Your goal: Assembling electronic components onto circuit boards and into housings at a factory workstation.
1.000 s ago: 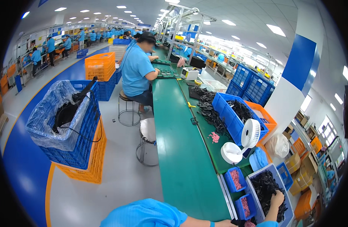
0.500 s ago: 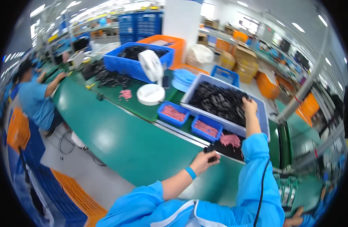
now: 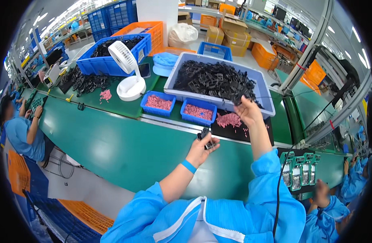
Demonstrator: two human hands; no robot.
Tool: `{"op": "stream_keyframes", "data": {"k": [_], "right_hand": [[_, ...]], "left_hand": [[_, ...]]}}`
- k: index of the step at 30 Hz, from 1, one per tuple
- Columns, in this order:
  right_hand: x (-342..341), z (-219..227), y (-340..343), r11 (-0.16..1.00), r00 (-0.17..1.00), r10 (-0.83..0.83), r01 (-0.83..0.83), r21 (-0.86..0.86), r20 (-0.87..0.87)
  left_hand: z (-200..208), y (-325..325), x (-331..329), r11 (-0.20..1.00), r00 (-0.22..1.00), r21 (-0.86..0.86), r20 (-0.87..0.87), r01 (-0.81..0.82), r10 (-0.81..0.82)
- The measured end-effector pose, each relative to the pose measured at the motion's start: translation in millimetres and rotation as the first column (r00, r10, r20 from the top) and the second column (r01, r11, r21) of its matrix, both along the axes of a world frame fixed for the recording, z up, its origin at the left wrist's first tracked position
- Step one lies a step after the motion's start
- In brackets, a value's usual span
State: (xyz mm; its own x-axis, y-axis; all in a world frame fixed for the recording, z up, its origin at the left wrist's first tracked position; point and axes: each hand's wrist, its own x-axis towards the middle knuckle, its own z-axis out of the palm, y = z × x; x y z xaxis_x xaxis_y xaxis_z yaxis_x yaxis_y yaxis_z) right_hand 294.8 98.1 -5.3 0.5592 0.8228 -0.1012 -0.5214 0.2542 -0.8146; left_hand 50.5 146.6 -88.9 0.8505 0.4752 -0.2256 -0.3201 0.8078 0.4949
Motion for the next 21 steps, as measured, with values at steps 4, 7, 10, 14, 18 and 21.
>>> {"op": "stream_keyframes", "data": {"k": [4,7,10,14,18,21], "right_hand": [[-82.3,-19.8,-48.9,0.986,0.992,0.12,-0.124,-0.109,-0.044],[-115.0,-44.7,-72.3,0.965,0.993,0.118,-0.121,-0.234,-0.028],[-134.2,-60.3,-82.6,0.96,0.998,0.065,-0.056,-0.276,0.022],[-152.0,-69.0,-82.2,0.971,0.982,-0.021,0.064,-0.232,0.186],[-154.3,-85.0,-79.4,0.923,0.637,-0.021,0.308,-0.229,0.771],[-158.5,-69.2,-77.7,0.899,0.404,0.101,0.354,-0.257,0.909]], "left_hand": [[-3.1,3.0,0.9,0.999,0.995,-0.031,0.101,-0.006,0.01],[4.0,-2.9,2.0,0.999,0.997,-0.032,0.077,0.035,-0.033],[-5.1,-10.4,4.2,0.975,0.995,0.195,-0.005,0.102,-0.103],[-8.2,-16.3,1.8,0.968,0.993,0.225,-0.064,0.112,-0.1],[-15.4,-17.3,5.0,0.971,0.994,0.218,-0.067,0.095,-0.082],[-8.5,-13.8,-1.5,0.986,0.997,0.161,-0.064,0.049,-0.039]]}}
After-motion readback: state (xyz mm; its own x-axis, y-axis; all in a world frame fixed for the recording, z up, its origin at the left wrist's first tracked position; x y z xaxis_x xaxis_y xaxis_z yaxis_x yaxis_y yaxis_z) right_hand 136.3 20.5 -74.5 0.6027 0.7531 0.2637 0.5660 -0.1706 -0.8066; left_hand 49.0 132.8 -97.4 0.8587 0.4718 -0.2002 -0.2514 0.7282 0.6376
